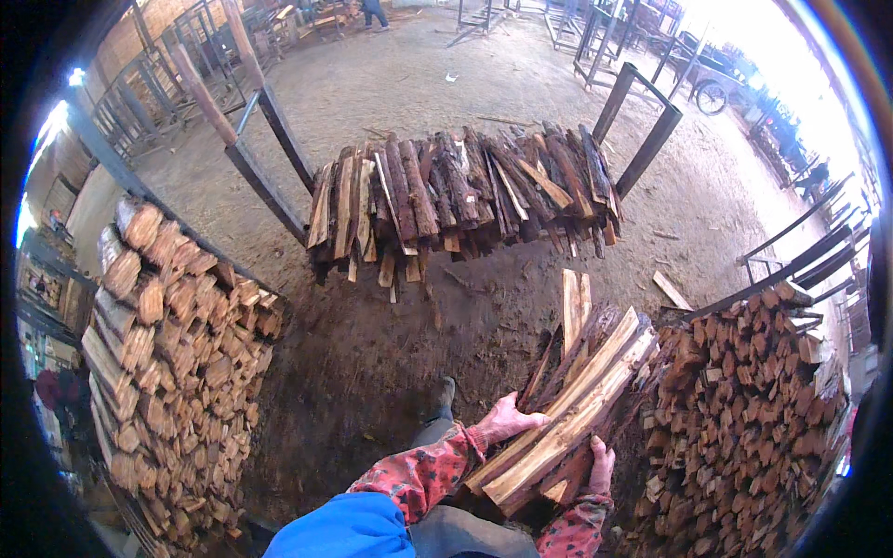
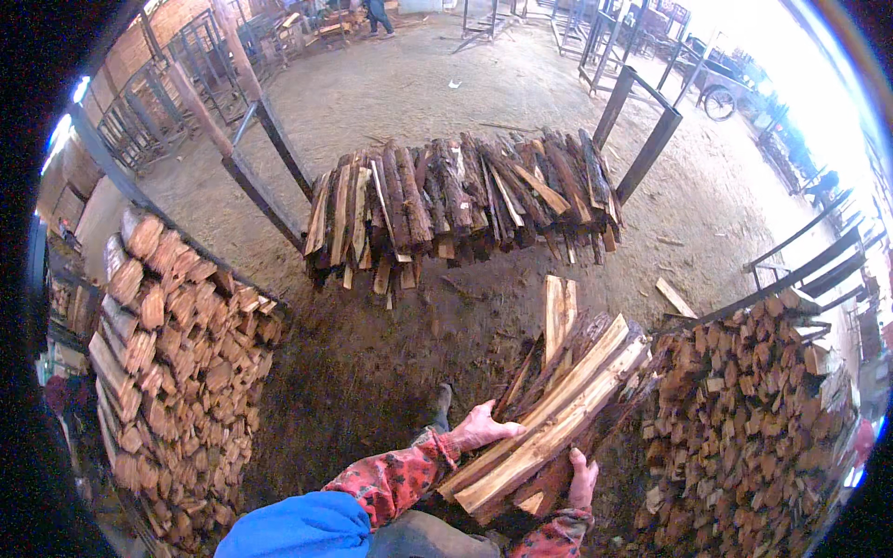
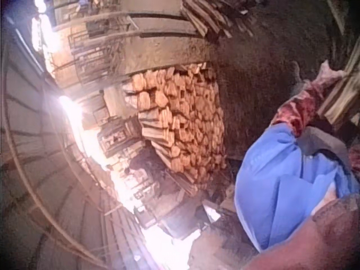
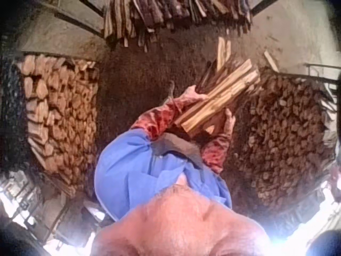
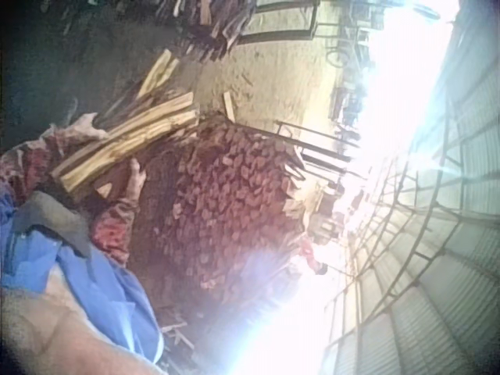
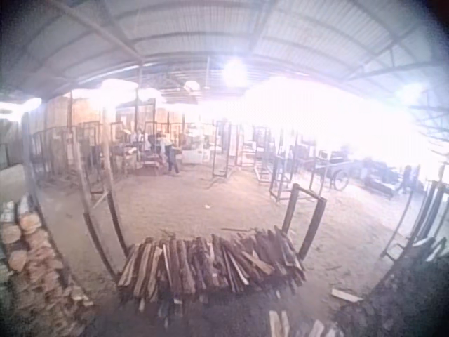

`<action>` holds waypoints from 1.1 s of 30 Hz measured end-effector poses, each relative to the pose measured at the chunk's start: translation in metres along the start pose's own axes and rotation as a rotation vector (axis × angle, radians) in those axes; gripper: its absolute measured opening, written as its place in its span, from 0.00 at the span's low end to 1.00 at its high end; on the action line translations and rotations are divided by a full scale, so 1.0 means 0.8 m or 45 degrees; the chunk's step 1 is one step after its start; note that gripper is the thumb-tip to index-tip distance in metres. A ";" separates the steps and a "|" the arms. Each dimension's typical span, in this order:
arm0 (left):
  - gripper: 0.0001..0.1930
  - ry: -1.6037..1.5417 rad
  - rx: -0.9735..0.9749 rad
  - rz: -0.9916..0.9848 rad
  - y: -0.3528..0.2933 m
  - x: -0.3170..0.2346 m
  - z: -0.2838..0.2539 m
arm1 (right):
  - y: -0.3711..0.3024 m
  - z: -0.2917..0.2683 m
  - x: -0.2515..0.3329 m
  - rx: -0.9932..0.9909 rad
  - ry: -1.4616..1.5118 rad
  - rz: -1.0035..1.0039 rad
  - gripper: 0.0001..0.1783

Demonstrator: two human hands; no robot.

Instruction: The person picks up split logs from a pile on the floor and carries them to a wood-splitting machine. They place the logs into the machine's hopper and then move them to a metal rack for stacking. The person repeats this process, handling the wood by hand.

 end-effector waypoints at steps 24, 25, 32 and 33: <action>0.38 0.024 -0.110 -0.138 0.267 -0.190 -0.094 | 0.175 0.253 0.250 0.167 -0.138 0.094 0.30; 0.38 -0.041 -0.121 -0.136 0.273 -0.205 -0.100 | 0.183 0.271 0.268 0.195 -0.157 0.102 0.28; 0.33 -0.338 -0.333 -0.148 0.308 -0.237 -0.132 | 0.253 0.349 0.327 0.408 -0.345 0.102 0.21; 0.33 -0.316 -0.368 -0.147 0.313 -0.240 -0.139 | 0.257 0.366 0.333 0.448 -0.325 0.133 0.22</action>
Point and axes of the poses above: each hand's wrist, its own y-axis towards the middle knuckle, its own z-axis out of the palm, x = y × z, the point moved 10 cm from there along y, towards the middle knuckle, and after that the axes turned 8 degrees about -x, right-handed, at the moved point
